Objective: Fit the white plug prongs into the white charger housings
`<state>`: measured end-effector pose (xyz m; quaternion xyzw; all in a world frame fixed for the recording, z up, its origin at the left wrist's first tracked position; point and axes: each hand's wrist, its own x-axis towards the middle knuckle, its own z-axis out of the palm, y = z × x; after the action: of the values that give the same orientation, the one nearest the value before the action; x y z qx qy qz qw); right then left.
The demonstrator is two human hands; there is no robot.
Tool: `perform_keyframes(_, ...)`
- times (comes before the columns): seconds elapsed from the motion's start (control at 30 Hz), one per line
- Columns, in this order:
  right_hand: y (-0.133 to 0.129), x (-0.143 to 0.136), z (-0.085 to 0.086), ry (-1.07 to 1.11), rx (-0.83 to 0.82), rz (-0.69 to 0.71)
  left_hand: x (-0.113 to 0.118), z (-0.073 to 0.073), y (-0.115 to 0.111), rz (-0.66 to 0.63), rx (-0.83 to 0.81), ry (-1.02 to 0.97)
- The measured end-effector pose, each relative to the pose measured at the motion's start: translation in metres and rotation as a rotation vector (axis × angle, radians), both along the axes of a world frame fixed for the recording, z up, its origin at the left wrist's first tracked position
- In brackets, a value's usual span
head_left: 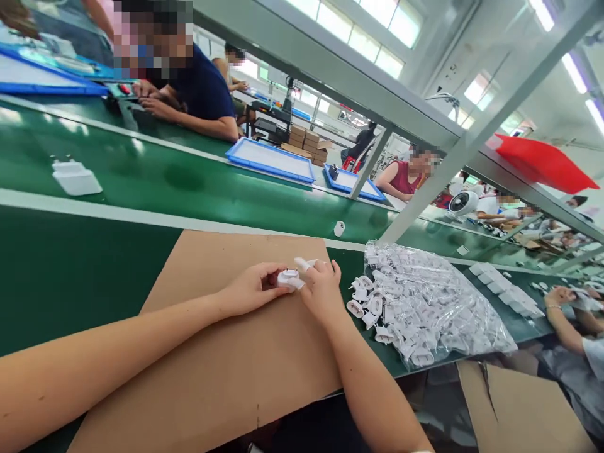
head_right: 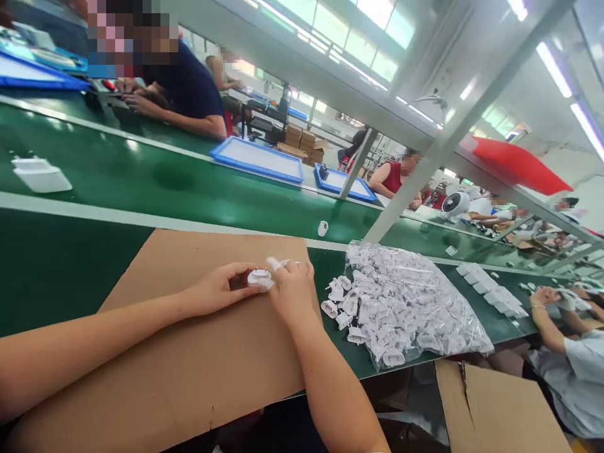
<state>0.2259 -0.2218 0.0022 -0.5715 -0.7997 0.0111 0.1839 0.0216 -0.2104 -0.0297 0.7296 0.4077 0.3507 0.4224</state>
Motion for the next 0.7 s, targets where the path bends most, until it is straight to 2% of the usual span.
perform_keyframes(0.1,0.006,0.032,0.012,-0.073,-0.020,-0.255,-0.002,0.007,0.017,0.120,0.019,0.105)
perform_keyframes(0.17,0.009,0.055,0.018,-0.145,-0.091,-0.456,-0.009,0.014,0.040,0.258,0.032,0.159)
perform_keyframes(0.23,0.011,0.070,0.020,-0.212,-0.194,-0.542,-0.020,0.021,0.068,0.427,0.038,0.240)
perform_keyframes(0.33,0.013,0.075,0.018,-0.258,-0.268,-0.512,-0.042,0.029,0.108,0.644,0.044,0.396)
perform_keyframes(0.43,0.017,0.073,0.016,-0.250,-0.248,-0.498,-0.062,0.031,0.134,0.748,0.027,0.471)
perform_keyframes(0.6,0.024,0.080,0.016,-0.181,-0.208,-0.524,-0.078,0.024,0.146,0.861,0.009,0.517)
perform_keyframes(0.7,0.028,0.083,0.015,-0.130,-0.158,-0.505,-0.074,0.022,0.143,1.024,0.044,0.529)
